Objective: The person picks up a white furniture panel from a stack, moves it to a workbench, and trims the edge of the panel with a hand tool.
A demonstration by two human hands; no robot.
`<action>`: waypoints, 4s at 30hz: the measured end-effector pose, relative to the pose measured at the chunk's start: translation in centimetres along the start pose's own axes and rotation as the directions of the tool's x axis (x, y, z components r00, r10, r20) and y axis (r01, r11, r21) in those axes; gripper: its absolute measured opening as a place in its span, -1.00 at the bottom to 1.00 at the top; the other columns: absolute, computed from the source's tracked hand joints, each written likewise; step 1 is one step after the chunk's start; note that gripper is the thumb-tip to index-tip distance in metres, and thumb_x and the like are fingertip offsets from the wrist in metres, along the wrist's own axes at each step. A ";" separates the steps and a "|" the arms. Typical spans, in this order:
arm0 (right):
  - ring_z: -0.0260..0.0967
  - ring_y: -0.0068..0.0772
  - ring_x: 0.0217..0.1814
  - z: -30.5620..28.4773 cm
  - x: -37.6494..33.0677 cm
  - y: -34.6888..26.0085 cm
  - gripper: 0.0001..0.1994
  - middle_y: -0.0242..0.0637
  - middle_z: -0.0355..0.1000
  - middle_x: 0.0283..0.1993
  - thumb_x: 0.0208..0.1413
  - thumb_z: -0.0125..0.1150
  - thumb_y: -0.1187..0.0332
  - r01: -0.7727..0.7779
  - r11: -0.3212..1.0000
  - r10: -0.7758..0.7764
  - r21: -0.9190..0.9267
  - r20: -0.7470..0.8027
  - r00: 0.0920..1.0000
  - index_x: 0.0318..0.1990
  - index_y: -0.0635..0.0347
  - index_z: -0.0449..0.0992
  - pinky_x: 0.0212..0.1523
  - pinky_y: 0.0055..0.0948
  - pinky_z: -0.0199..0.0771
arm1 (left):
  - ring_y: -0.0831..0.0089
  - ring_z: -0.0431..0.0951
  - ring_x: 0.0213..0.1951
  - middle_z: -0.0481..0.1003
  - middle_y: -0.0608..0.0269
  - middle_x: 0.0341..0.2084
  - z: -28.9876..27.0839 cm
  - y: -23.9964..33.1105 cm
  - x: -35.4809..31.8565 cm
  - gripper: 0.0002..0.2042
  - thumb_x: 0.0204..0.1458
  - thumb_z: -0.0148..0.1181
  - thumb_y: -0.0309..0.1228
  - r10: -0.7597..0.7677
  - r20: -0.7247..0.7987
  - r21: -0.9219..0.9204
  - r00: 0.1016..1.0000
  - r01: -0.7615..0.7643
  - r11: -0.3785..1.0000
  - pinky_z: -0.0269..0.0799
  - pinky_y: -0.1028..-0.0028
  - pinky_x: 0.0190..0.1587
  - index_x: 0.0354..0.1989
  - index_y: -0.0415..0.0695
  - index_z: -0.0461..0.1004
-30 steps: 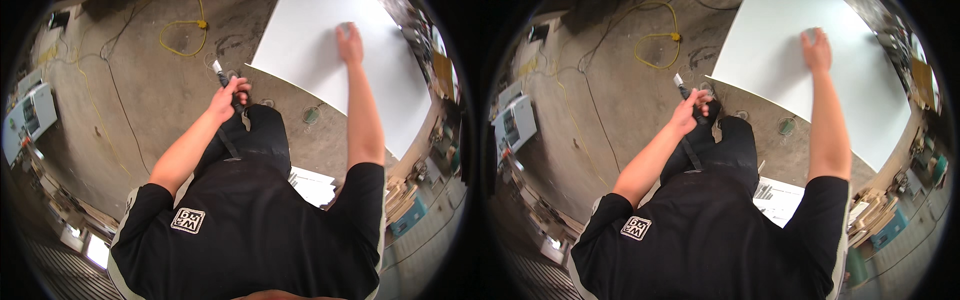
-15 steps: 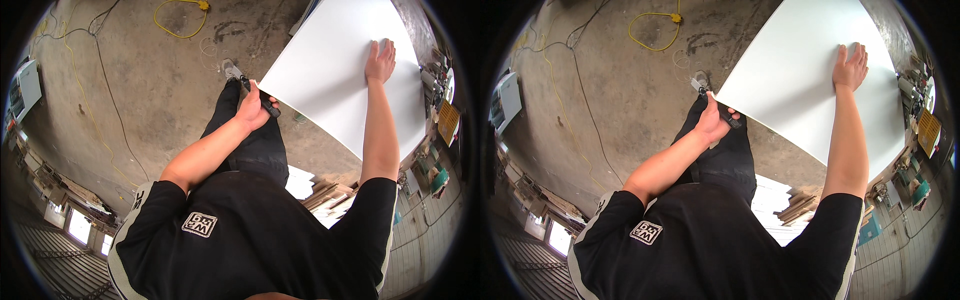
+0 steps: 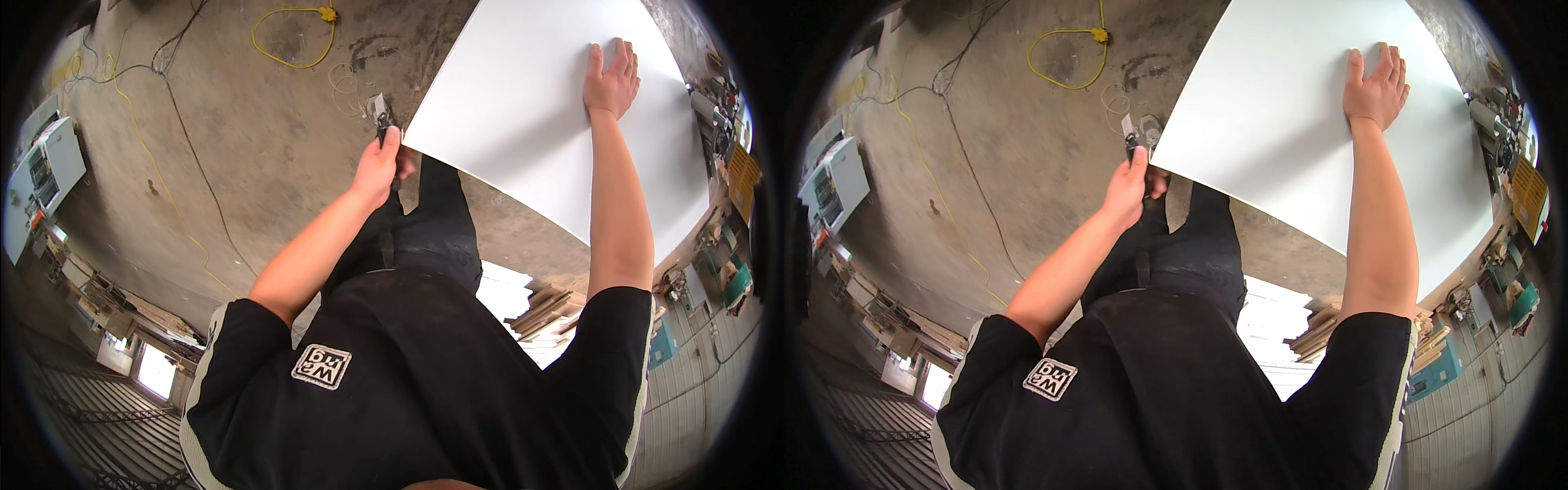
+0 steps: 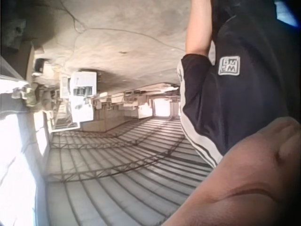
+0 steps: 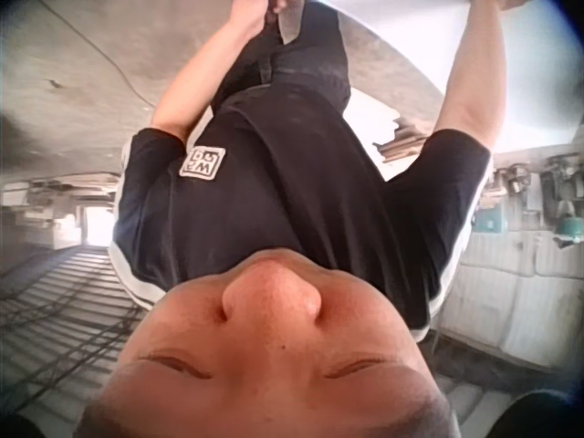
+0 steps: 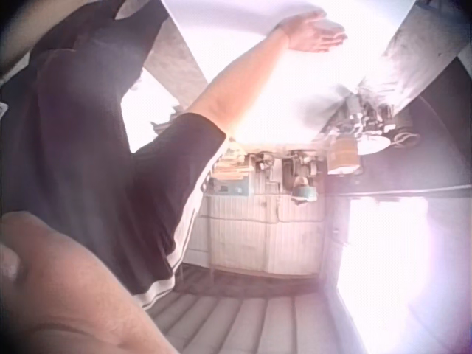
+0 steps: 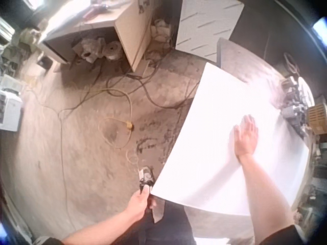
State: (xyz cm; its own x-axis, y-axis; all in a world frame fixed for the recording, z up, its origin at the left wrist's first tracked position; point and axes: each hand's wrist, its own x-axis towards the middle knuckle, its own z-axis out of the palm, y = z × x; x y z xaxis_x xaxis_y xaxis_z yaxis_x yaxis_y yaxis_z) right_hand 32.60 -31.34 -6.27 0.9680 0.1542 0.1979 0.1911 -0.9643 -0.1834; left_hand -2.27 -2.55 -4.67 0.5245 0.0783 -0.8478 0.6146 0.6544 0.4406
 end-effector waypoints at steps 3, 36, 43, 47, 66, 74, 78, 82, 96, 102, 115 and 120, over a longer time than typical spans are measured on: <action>-0.14 -0.35 0.65 -0.2 -0.7 0.2 -0.27 -0.44 0.06 0.58 0.26 -0.15 -0.33 -0.022 1.000 0.022 -0.001 -0.002 1.000 0.45 -0.15 0.21 0.61 -0.08 -0.25 | 0.59 0.40 -0.56 0.38 0.35 -0.54 -0.5 2.9 -3.6 -0.59 0.41 -0.06 -0.09 0.151 -0.095 0.269 0.984 -0.121 0.956 0.34 0.55 -0.51 0.03 -0.25 0.42; -0.14 -0.39 0.65 0.1 -0.3 0.3 -0.27 -0.46 0.05 0.58 0.24 -0.13 -0.34 -0.033 0.999 0.033 0.004 -0.012 0.999 0.45 -0.18 0.21 0.62 -0.13 -0.26 | 0.63 0.21 -0.74 0.32 0.37 -0.55 2.5 8.7 -9.3 -0.52 0.41 -0.08 -0.15 -0.317 -0.037 0.410 0.948 0.304 0.860 0.18 0.53 -0.70 0.29 -0.29 0.30; -0.13 -0.38 0.65 -0.2 -0.1 0.1 -0.28 -0.45 0.06 0.58 0.25 -0.12 -0.31 -0.020 1.000 0.020 0.003 -0.014 1.000 0.45 -0.16 0.22 0.61 -0.12 -0.26 | 0.61 0.24 -0.73 0.33 0.36 -0.55 -0.6 5.6 -5.9 -0.57 0.40 -0.07 -0.14 -0.378 -0.094 0.433 0.921 0.379 0.818 0.19 0.52 -0.70 0.21 -0.25 0.36; -0.13 -0.35 0.64 -0.1 -0.2 -0.3 -0.28 -0.42 0.08 0.57 0.25 -0.10 -0.31 -0.005 1.000 0.005 0.020 -0.008 1.000 0.44 -0.14 0.23 0.61 -0.12 -0.25 | 0.59 0.30 -0.68 0.34 0.36 -0.54 -5.3 0.5 -4.1 -0.60 0.41 -0.08 -0.15 -0.350 -0.076 0.468 0.934 0.343 0.815 0.26 0.51 -0.64 0.15 -0.24 0.38; -0.10 -0.25 0.64 -0.5 -0.2 -0.3 -0.31 -0.30 0.11 0.55 0.28 -0.07 -0.25 0.000 1.000 0.000 0.014 0.009 1.000 0.42 -0.07 0.24 0.59 -0.06 -0.19 | 0.66 0.23 -0.56 0.29 0.45 -0.46 -1.0 1.0 0.6 -0.81 0.34 0.15 -0.20 -0.236 0.219 -0.299 0.947 0.295 0.907 0.16 0.58 -0.53 -0.22 0.03 0.32; -0.04 -0.22 0.61 -0.8 -0.3 -0.5 -0.37 -0.30 0.15 0.53 0.27 0.03 -0.17 -0.005 1.000 0.005 0.005 0.000 1.000 0.39 -0.07 0.28 0.57 0.00 -0.13 | 0.65 0.23 -0.57 0.27 0.46 -0.48 -0.4 2.2 0.4 -0.78 0.32 0.18 -0.17 -0.163 0.172 -0.261 0.972 0.205 0.943 0.17 0.56 -0.51 -0.18 0.01 0.34; -0.02 -0.21 0.61 -1.0 -0.8 -0.5 -0.39 -0.31 0.16 0.53 0.28 0.05 -0.13 0.016 1.000 -0.016 -0.013 -0.008 1.000 0.38 -0.07 0.28 0.56 0.01 -0.13 | 0.66 0.23 -0.61 0.29 0.44 -0.48 -0.9 3.4 2.1 -0.77 0.37 0.08 -0.18 -0.082 0.100 0.022 0.992 0.080 0.997 0.16 0.56 -0.57 -0.01 -0.01 0.26; -0.03 -0.21 0.61 -1.3 -0.1 -1.1 -0.41 -0.32 0.16 0.52 0.27 0.08 -0.10 -0.014 1.000 0.014 -0.023 0.000 1.000 0.37 -0.07 0.29 0.56 0.02 -0.13 | 0.59 0.33 -0.64 0.38 0.34 -0.48 1.3 10.7 5.6 -0.73 0.41 -0.04 -0.23 0.220 0.110 0.429 0.969 -0.246 0.869 0.26 0.50 -0.60 0.13 -0.09 0.19; -0.01 -0.24 0.61 -2.8 0.5 -2.0 -0.43 -0.36 0.17 0.52 0.24 0.11 -0.03 -0.056 0.998 0.056 0.019 0.016 0.998 0.35 -0.07 0.31 0.57 0.03 -0.15 | 0.16 0.60 -0.23 0.63 0.26 -0.30 24.9 40.6 26.9 -0.71 0.28 0.06 -0.09 0.414 0.788 0.614 0.455 -0.629 -0.477 0.50 0.32 -0.14 0.03 0.13 0.57; -0.01 -0.23 0.60 -3.0 0.3 -1.6 -0.42 -0.35 0.17 0.52 0.22 0.13 -0.01 -0.074 0.997 0.074 0.013 0.026 0.997 0.35 -0.06 0.31 0.57 0.03 -0.15 | 0.08 0.65 -0.22 0.65 0.13 -0.34 29.5 41.6 27.0 -0.73 0.15 0.14 -0.09 0.318 0.826 0.562 0.465 -0.629 -0.538 0.54 0.16 -0.17 -0.25 0.03 0.66; -0.05 -0.20 0.62 -3.0 0.3 -1.6 -0.42 -0.34 0.13 0.54 0.26 0.08 -0.01 -0.076 0.997 0.075 0.014 0.057 0.996 0.38 -0.05 0.28 0.57 0.02 -0.18 | 0.14 0.66 -0.29 0.66 0.17 -0.40 30.8 41.8 25.3 -0.71 0.13 0.15 -0.08 0.274 0.747 0.660 0.607 -0.621 -0.424 0.55 0.21 -0.19 -0.26 0.03 0.69; -0.05 -0.20 0.62 -3.0 0.4 -1.8 -0.42 -0.33 0.13 0.54 0.26 0.08 -0.01 -0.071 0.997 0.070 0.013 0.052 0.996 0.38 -0.05 0.28 0.57 0.02 -0.19 | 0.16 0.67 -0.32 0.66 0.18 -0.42 30.3 41.9 26.0 -0.71 0.13 0.15 -0.07 0.296 0.849 0.521 0.437 -0.605 -0.602 0.57 0.22 -0.21 -0.28 0.04 0.70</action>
State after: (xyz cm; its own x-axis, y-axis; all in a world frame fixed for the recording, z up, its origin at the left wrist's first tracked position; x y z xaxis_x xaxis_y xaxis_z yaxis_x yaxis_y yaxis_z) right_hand 32.21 -30.23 -2.94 0.9861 0.0972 0.1347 0.1242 -0.9698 -0.2098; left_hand 54.99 4.10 0.76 0.9116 -0.4109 0.0100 -0.3800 -0.8333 0.4016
